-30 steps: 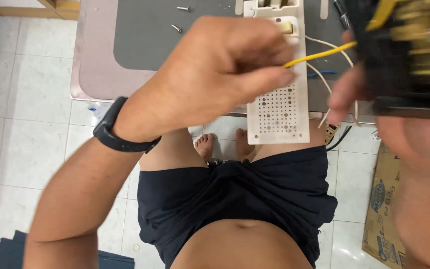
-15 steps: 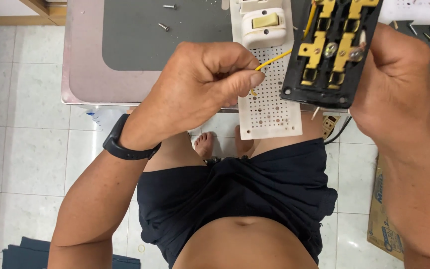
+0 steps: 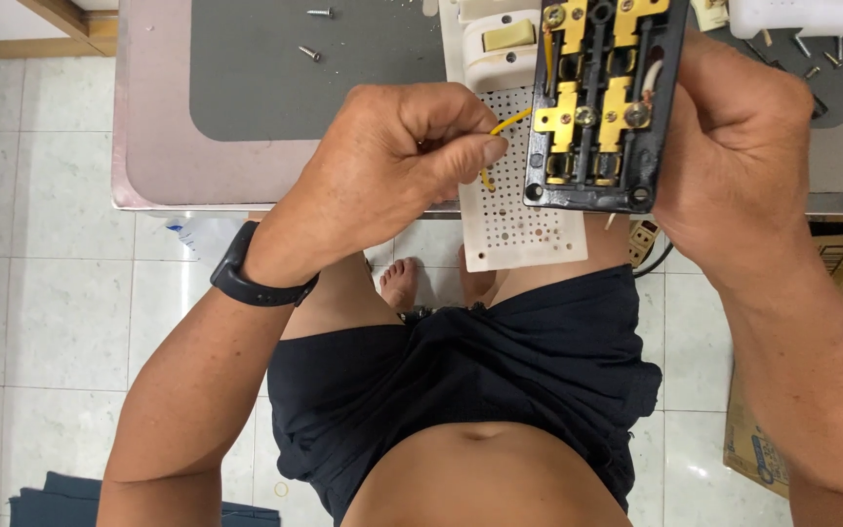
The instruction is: The person holds a black electrical switch component and a white plastic housing, inserting wires into the switch terminals. They use a screwdriver to tighten the screws securing the wires and then place the switch into the housing.
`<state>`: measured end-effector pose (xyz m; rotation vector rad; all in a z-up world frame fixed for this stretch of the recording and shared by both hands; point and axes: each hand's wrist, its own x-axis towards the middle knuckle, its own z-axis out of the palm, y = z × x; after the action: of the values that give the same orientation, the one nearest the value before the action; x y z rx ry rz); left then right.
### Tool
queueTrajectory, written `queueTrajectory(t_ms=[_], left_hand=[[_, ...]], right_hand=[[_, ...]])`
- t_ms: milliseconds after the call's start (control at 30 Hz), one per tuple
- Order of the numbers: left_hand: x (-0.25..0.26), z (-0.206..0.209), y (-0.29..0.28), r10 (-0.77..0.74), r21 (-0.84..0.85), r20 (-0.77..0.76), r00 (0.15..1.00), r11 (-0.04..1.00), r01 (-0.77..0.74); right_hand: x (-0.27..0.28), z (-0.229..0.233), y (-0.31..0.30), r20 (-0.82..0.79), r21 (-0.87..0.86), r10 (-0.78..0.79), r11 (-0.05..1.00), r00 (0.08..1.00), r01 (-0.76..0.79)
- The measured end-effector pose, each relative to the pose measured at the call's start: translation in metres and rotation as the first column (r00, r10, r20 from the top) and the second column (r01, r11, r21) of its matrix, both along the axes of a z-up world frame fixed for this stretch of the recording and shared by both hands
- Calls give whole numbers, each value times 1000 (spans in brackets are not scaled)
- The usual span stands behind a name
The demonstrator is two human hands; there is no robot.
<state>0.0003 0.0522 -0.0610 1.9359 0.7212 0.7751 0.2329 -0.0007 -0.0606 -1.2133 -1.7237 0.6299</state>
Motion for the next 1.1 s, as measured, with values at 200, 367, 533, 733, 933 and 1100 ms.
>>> queueTrajectory(t_ms=[200, 367, 533, 733, 933, 1100], left_hand=[[2, -4, 5, 16, 55, -4, 1000, 998, -15], [4, -4, 6, 3, 104, -10, 1000, 995, -2], [3, 1, 3, -8, 110, 0, 1000, 994, 8], [3, 6, 3, -6, 127, -21, 1000, 992, 9], [3, 1, 2, -2, 103, -55, 998, 995, 7], [6, 3, 1, -22, 89, -62, 998, 996, 27]], right_hand=[[4, -7, 0, 23, 18, -7, 1000, 1000, 6], [10, -11, -3, 60, 12, -25, 1000, 998, 24], [14, -16, -5, -3, 32, -13, 999, 1000, 13], [12, -15, -4, -55, 79, 45, 996, 997, -41], [8, -15, -8, -54, 3, -45, 999, 998, 46], [10, -19, -9, 0, 39, -77, 996, 997, 77]])
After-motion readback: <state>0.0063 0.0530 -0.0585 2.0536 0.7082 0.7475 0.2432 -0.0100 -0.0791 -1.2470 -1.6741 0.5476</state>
